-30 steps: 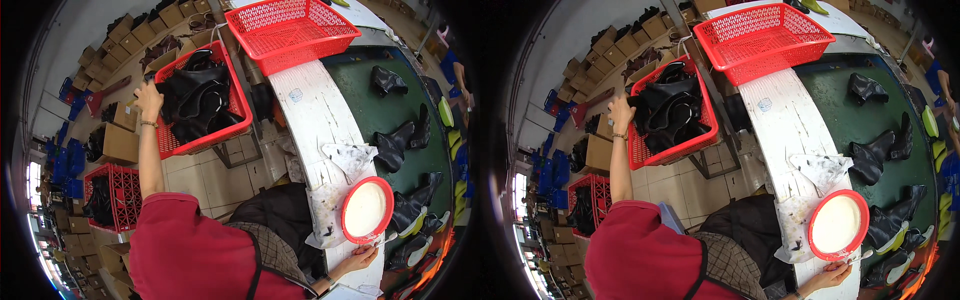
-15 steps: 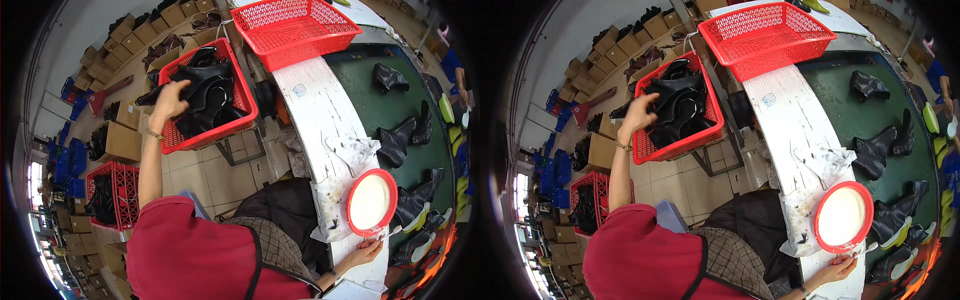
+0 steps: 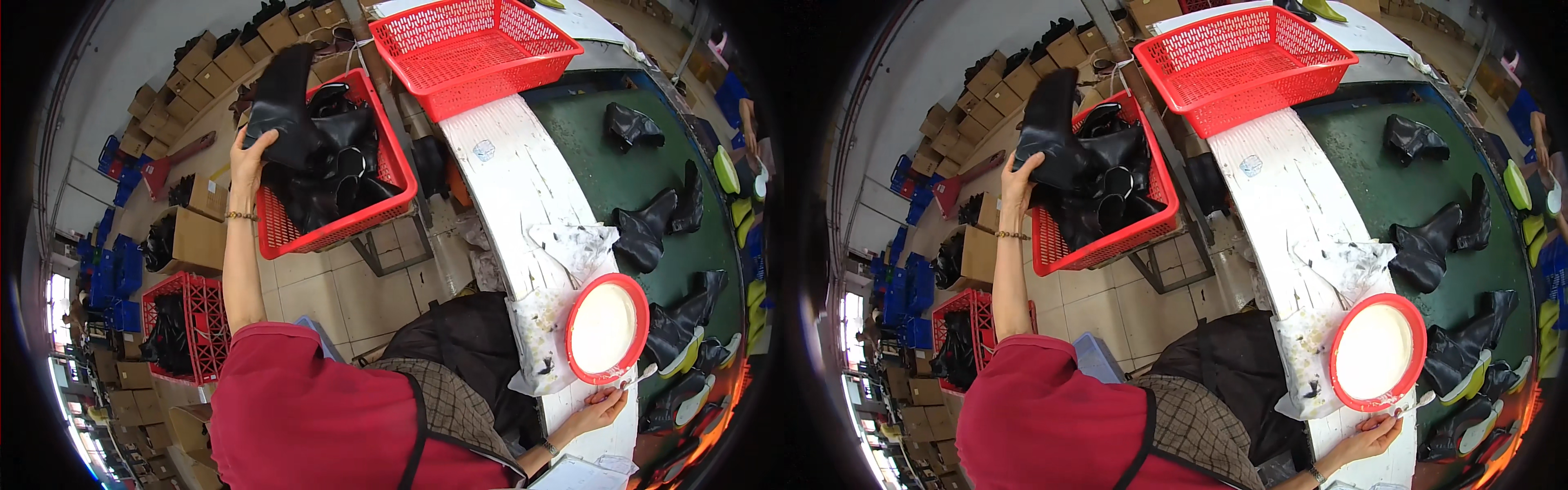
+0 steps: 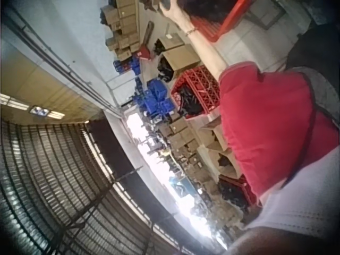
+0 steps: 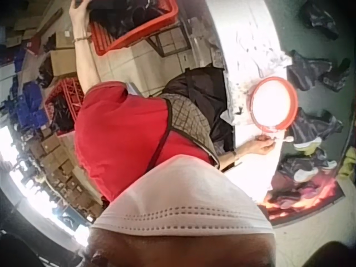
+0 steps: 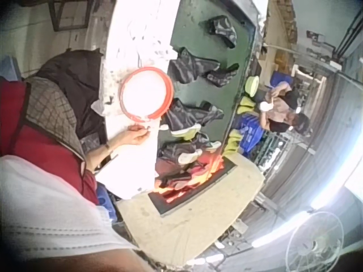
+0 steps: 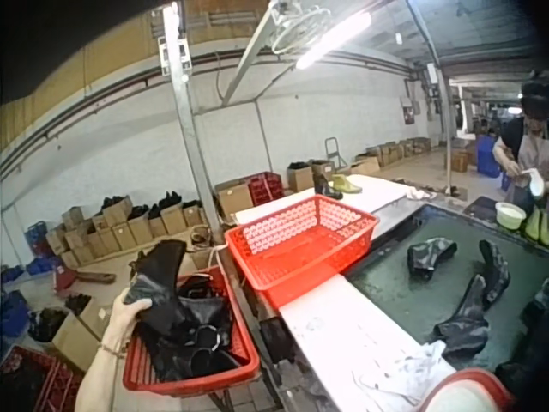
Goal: The person applies a white adhesive to the interior edges of black boots using a small brush. They pick up boots from a red basket, coat the seams, and place them on a green workbench. The person also writes on a clipboard and moves baskets around the workshop.
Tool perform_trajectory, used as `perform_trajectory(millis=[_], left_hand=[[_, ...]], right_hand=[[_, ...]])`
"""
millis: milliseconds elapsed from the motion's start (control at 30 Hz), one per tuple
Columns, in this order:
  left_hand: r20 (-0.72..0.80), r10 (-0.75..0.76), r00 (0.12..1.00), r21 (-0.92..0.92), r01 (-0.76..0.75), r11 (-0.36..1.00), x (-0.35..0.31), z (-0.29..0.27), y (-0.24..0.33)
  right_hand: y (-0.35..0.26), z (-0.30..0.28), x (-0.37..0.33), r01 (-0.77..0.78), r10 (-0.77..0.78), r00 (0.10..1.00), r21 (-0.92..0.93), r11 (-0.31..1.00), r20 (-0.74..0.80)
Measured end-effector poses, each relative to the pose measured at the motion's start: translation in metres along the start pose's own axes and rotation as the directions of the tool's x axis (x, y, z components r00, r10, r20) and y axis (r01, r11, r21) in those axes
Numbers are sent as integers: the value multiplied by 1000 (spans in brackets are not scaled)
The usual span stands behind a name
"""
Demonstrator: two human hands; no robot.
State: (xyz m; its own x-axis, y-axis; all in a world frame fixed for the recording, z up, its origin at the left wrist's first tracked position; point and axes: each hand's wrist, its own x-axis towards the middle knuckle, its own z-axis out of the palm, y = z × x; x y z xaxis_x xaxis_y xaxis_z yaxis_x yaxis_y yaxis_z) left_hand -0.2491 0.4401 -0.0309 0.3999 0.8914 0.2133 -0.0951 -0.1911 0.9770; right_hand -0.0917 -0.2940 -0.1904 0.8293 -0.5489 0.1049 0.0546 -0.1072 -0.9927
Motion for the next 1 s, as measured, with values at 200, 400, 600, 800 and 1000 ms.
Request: perform_trajectory(millis=[200,400,600,800,1000], left_hand=[[278,-113,954,-243,184,952,-11,5,17],[552,-52,832,-207,197,958,-51,107,51],[670,578,466,94,-825,557,-113,264,30],[975,157,158,47,-834,549,-182,334,-23],[972,21,235,183,-808,561,-162,403,-68]], right_hand=[[2,1,-1,8,-7,1000,-29,1000,27],[0,0,-1,-45,43,998,-23,999,-53],[-7,-12,10,-75,75,997,73,994,0],[-83,-10,9,368,-282,927,-448,815,248],[-114,-7,-7,422,-211,905,-728,540,368]])
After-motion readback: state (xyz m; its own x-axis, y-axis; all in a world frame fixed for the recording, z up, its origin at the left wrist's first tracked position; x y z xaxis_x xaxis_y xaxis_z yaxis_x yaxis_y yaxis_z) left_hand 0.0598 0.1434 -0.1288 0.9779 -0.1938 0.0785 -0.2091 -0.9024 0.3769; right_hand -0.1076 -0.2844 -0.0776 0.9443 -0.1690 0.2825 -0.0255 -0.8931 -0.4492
